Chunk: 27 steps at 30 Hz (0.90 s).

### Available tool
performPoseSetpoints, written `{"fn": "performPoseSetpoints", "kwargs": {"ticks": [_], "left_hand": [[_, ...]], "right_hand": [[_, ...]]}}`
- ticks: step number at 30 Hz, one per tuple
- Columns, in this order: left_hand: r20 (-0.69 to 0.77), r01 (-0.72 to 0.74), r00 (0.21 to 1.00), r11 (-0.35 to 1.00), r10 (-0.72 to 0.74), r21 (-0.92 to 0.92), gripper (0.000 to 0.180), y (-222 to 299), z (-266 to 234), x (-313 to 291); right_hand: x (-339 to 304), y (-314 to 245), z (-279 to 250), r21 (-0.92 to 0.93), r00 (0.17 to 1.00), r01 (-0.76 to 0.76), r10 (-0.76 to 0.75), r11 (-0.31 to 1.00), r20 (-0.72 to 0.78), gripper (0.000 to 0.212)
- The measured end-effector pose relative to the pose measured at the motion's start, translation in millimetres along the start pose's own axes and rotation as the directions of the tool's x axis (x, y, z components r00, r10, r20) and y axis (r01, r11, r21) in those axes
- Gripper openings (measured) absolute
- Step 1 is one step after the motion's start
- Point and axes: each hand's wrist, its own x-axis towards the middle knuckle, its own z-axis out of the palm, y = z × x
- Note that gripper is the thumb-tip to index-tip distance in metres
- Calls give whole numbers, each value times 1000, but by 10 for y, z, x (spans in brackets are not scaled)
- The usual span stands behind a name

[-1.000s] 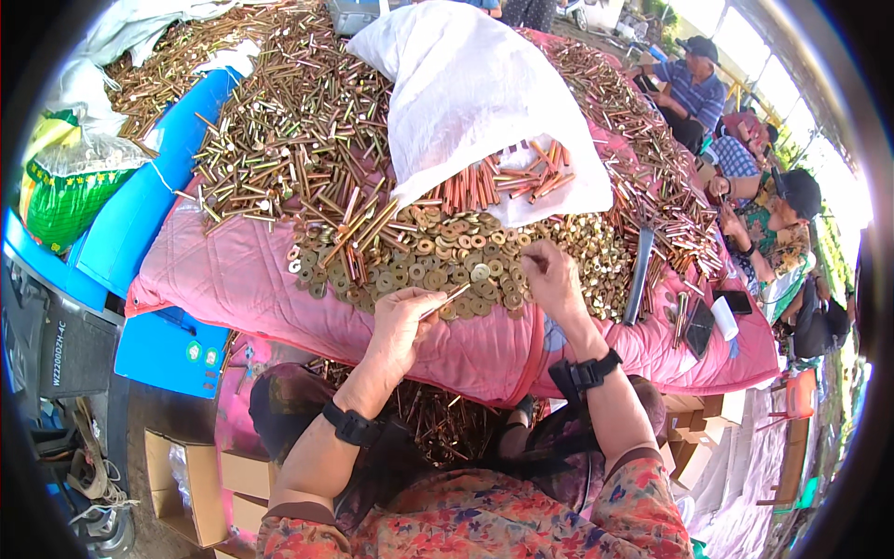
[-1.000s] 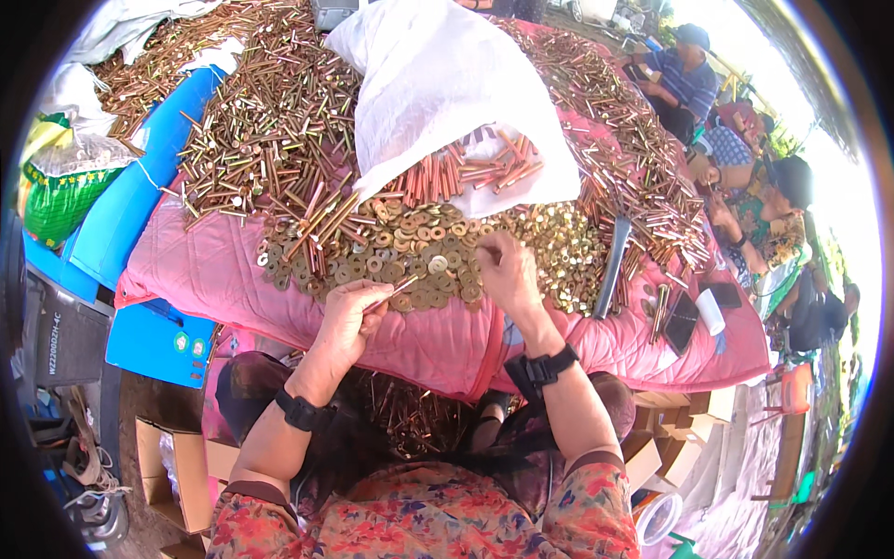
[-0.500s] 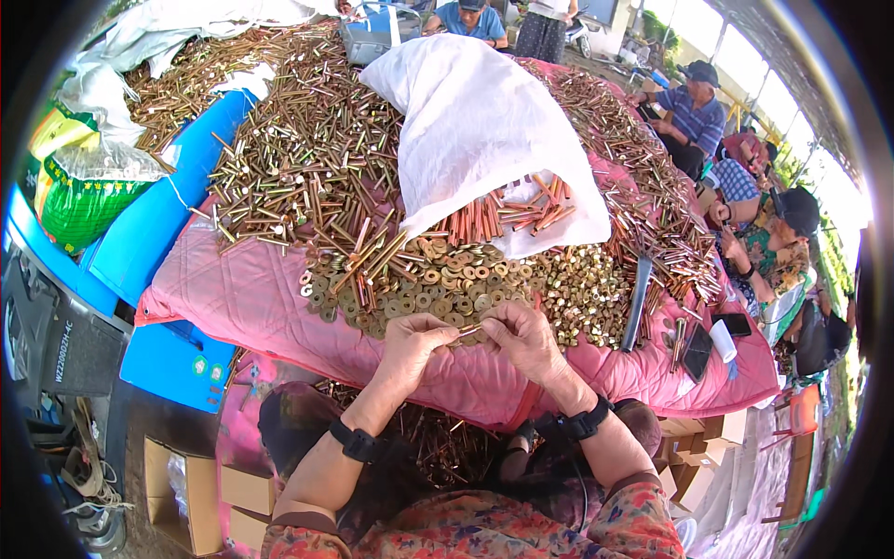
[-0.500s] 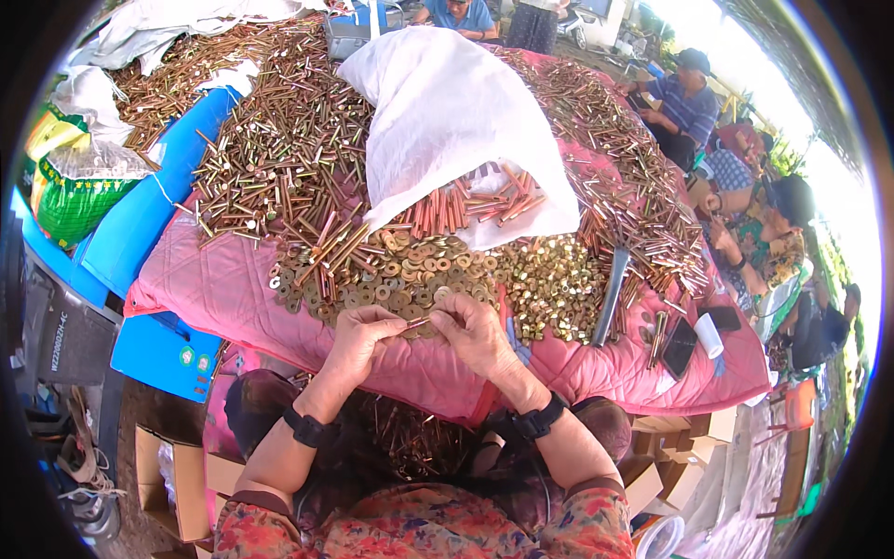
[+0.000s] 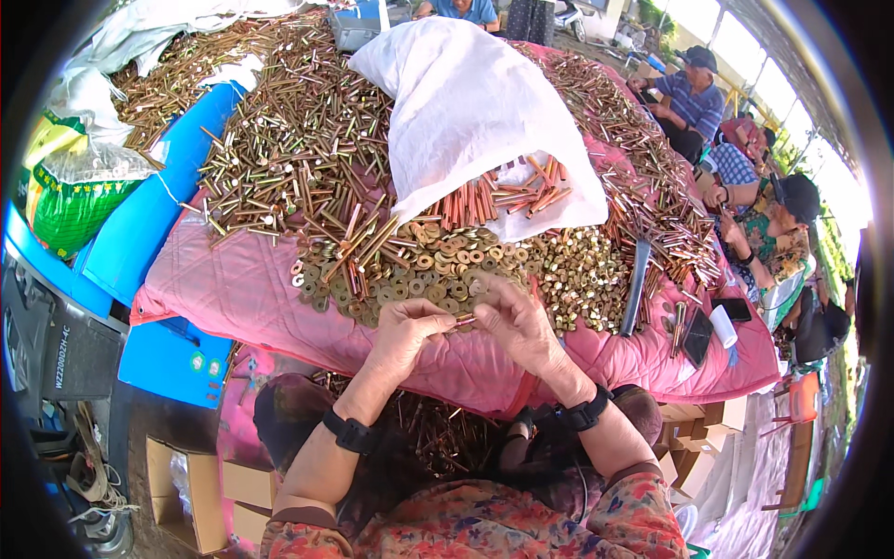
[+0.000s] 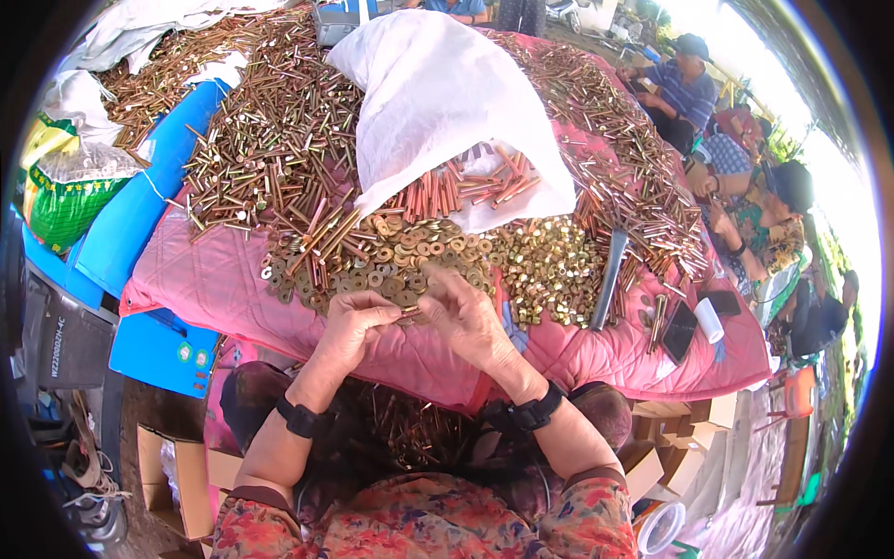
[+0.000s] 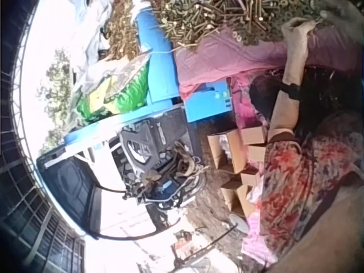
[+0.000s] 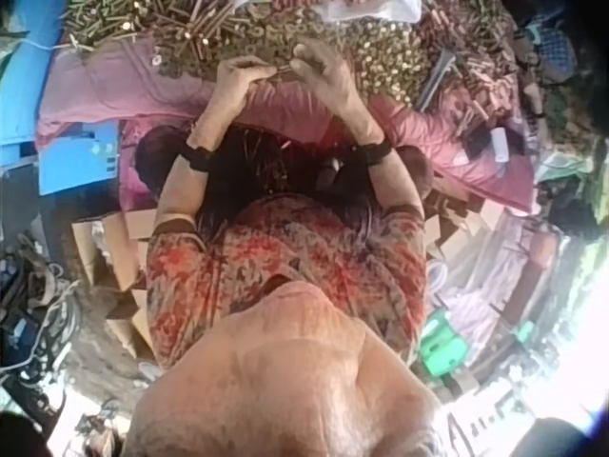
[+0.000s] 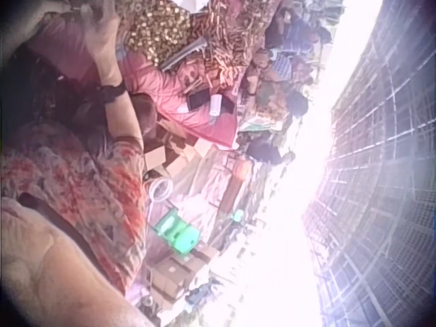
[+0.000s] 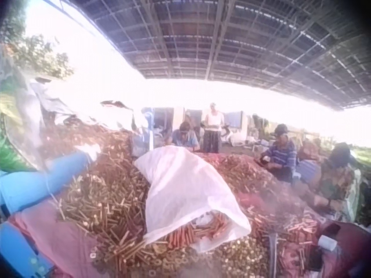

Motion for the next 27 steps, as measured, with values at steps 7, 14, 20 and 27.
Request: {"fn": "performPoseSetpoints", "kwargs": {"ticks": [7,14,20,27], "left_hand": [[-1,14,1000,999,-14,-31,2,-4,10,16],[12,-5,1000,997,6,-71,1,-36,-13,82],[22,28,999,996,-27,-79,2,-31,-19,107],[346,-92,937,934,-36,346,11,-2,-66,43]], "right_hand": [[20,39,-6,185,944,-327,312,927,102,49],[6,135,45,152,996,-75,82,986,-45,52],[41,166,86,-81,967,169,-182,982,-179,54],[44,249,-48,-139,988,-125,110,982,-110,38]]}}
